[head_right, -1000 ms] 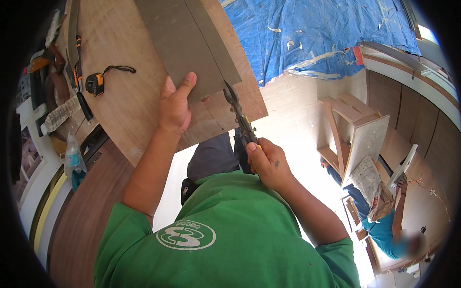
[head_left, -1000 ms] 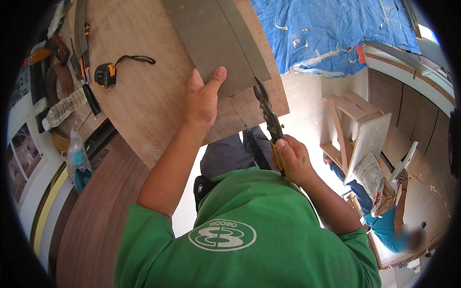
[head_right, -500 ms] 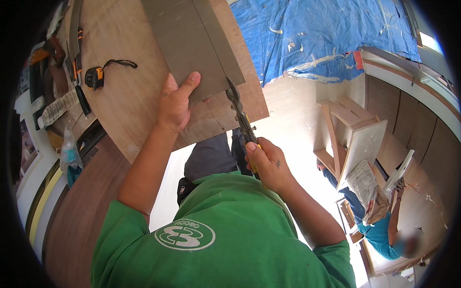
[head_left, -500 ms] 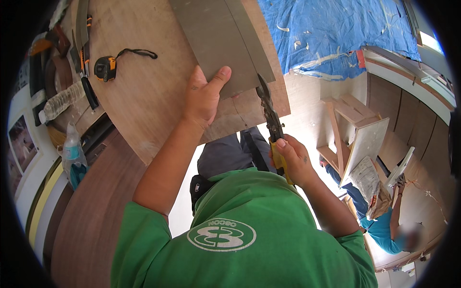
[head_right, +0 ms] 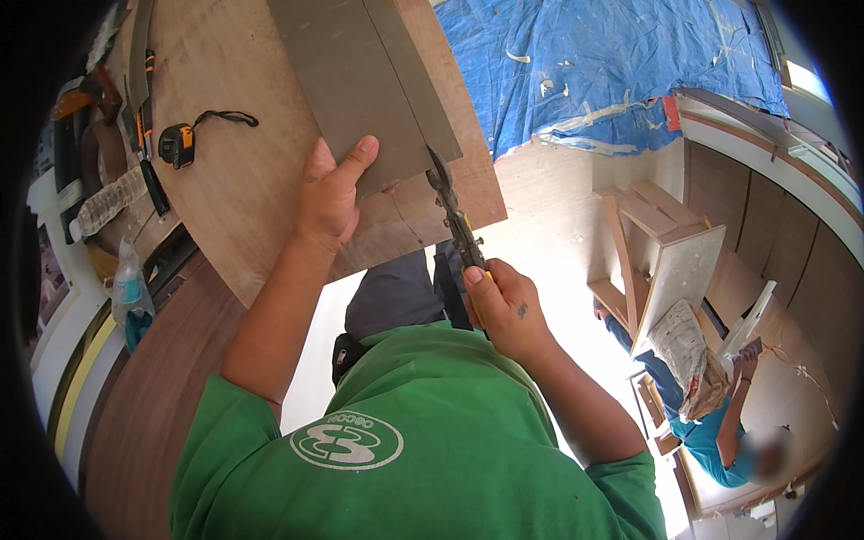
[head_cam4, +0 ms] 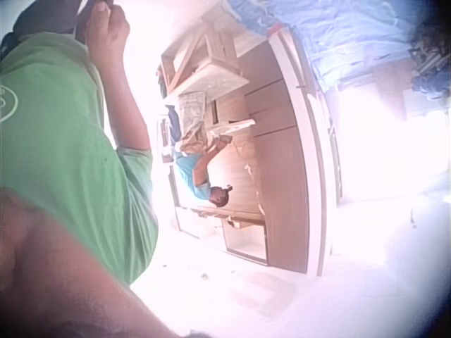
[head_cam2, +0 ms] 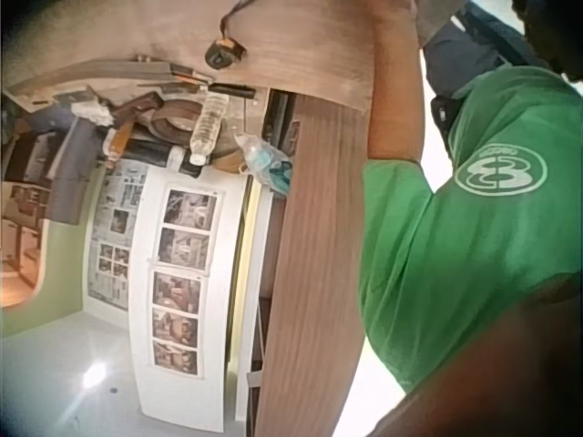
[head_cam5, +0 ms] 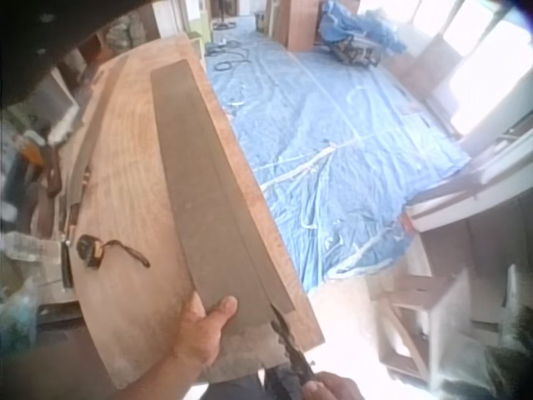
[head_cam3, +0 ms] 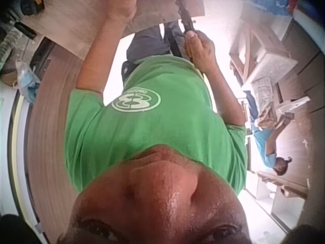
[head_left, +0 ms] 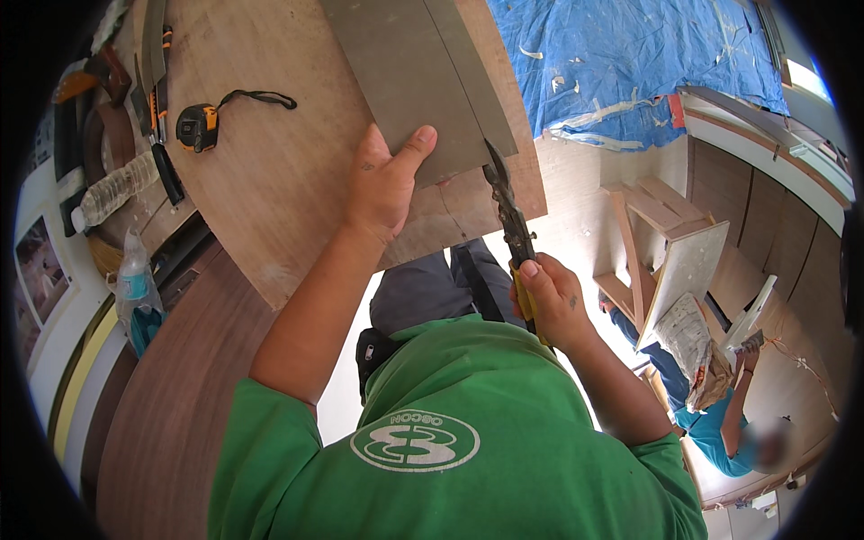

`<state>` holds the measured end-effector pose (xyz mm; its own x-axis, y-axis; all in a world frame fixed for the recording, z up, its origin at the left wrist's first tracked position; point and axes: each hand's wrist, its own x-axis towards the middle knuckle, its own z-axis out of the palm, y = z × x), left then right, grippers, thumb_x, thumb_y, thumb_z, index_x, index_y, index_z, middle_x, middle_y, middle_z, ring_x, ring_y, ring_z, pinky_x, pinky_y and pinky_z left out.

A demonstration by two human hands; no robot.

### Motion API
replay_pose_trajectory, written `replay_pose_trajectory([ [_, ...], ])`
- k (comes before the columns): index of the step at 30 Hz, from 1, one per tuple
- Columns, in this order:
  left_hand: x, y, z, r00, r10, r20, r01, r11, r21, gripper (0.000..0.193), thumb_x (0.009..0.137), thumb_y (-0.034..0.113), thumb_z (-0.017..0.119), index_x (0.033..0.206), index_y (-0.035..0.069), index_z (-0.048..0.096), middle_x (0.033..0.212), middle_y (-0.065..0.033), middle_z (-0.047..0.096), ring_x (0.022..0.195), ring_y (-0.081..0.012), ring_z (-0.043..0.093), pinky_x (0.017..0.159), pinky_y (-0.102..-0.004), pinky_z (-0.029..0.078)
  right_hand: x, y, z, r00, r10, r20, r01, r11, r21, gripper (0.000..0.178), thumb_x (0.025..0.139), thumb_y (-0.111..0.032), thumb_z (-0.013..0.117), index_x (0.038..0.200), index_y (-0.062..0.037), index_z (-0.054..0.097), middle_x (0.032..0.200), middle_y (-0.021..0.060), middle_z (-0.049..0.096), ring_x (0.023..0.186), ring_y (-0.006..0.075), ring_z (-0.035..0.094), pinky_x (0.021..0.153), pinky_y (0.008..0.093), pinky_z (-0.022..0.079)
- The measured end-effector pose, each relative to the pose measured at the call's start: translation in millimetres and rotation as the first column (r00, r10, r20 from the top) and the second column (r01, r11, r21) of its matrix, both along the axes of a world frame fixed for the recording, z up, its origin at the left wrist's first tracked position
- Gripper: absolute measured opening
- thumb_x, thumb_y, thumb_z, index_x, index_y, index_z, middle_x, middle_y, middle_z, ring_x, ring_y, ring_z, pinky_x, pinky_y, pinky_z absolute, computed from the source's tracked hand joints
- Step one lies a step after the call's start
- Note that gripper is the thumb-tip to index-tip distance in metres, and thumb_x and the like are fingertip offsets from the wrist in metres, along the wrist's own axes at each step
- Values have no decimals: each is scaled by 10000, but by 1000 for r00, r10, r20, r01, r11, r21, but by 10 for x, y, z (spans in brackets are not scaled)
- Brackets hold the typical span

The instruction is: The person uses yellow-handled tin snips to cut a curved edge on a piece of brown laminate flooring. They hold the laminate on a workbench, cut along the curve, and then remove the cut piece. The person also handles a long strip of laminate, peeling off a backing strip.

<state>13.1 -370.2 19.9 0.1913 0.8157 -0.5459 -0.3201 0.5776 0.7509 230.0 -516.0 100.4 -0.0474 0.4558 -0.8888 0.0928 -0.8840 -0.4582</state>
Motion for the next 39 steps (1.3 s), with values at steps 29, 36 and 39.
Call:
replay_pose_trajectory([
  [29, -13, 2, -18, 1000, -11, -9, 11, 1000, 8, 453, 1014, 127, 651, 1414, 10, 473, 1373, -103, 596, 1250, -187, 571, 1085, -348, 452, -42, 109, -29, 1000, 21, 21, -22, 1000, 18, 578, 1014, -546, 551, 1125, 17, 615, 836, 92, 644, 679, 156, 624, 634, 295, 506],
  [36, -67, 64, 35, 962, -141, -235, 131, 990, -56, 525, 958, 233, 743, 1353, -12, 500, 1306, -131, 617, 1185, -178, 594, 1021, -315, 483, -64, 153, -17, 998, -12, 57, 11, 1000, 17, 565, 1012, -550, 561, 1068, 10, 612, 803, 88, 639, 628, 152, 614, 581, 294, 499],
  [39, -80, 183, 381, 638, -269, -721, 246, 959, -139, 609, 918, 320, 789, 1332, -19, 500, 1259, -145, 636, 1150, -201, 614, 1026, -272, 459, -44, 169, -57, 996, 9, 86, -11, 1000, 16, 572, 1010, -560, 562, 1066, 6, 614, 805, 93, 641, 637, 156, 625, 587, 294, 507],
])
